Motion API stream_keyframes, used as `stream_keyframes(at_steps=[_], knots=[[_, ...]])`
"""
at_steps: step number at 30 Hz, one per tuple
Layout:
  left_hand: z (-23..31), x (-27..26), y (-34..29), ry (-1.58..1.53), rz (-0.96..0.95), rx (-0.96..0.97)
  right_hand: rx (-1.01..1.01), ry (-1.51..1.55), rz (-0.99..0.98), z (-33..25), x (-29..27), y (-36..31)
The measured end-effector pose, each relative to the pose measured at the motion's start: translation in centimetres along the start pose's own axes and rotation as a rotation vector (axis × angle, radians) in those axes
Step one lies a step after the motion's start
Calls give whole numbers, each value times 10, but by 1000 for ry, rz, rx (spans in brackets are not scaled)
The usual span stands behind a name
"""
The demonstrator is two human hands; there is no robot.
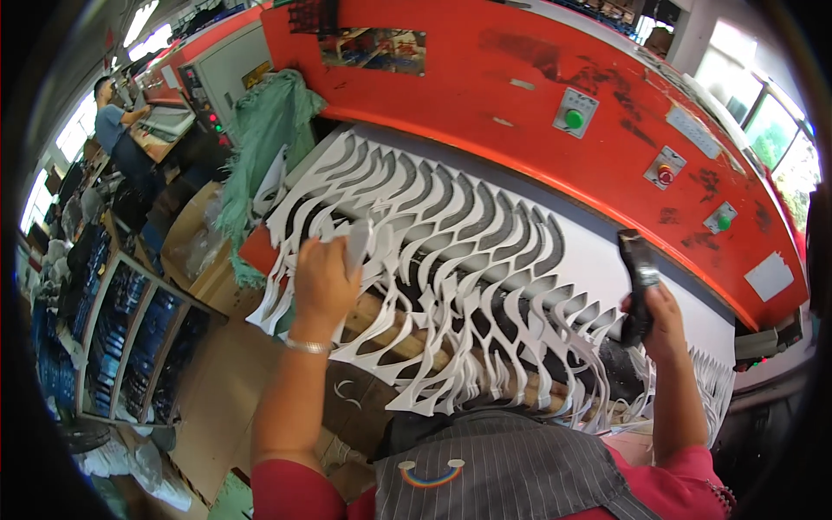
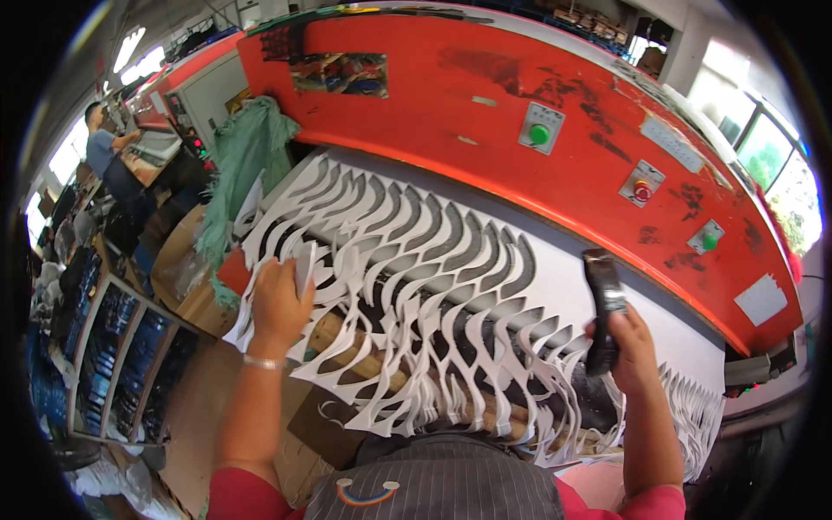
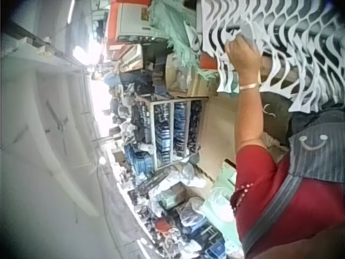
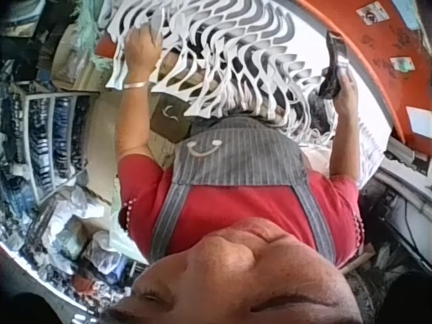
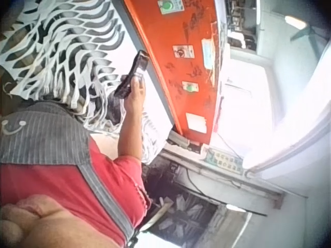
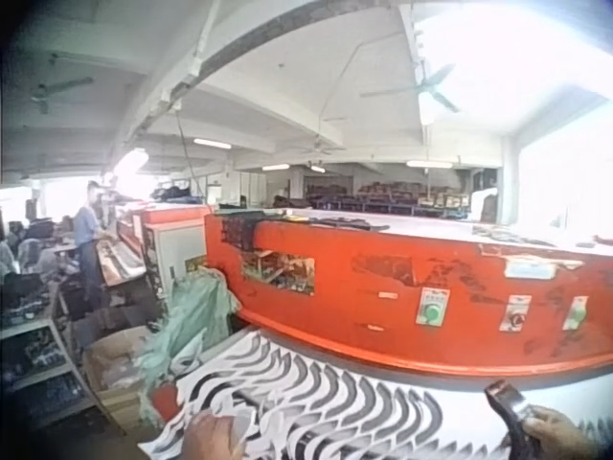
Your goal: Operating a hydraulic clicker press to cut shoe upper components from a synthetic material sheet using a hand-held die.
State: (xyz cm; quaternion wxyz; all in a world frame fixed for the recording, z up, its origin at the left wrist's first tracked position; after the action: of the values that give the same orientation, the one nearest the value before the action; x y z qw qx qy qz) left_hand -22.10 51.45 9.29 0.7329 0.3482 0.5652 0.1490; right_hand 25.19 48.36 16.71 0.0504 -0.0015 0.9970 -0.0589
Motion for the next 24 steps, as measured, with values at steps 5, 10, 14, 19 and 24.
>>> stream_keyframes(at_steps=[5,10,14,19,24], knots=[[-46,63,12,26,-272,-22,59,-554,-180,18,-33,57],[27,104,85,-221,-291,-26,-309,-1181,-352,54,-49,138],[139,157,119,-479,-417,218,-422,-1321,-452,91,-68,195],[216,215,124,-521,-610,270,-665,-1331,-446,76,-52,234],[242,253,117,-549,-610,196,-777,-1357,-376,88,-57,242]])
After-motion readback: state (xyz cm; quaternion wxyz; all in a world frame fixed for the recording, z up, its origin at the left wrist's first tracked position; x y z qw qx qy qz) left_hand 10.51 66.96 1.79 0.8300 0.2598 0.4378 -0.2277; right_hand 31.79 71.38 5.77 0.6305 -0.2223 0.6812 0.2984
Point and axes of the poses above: each hand's wrist, its own y-axis towards the middle knuckle, its own x-axis out of the palm, z = x × y, the point moved 1 cm from there along y, towards the middle knuckle, and after that the axes turned 10 degrees about x, right-handed, at the moved point
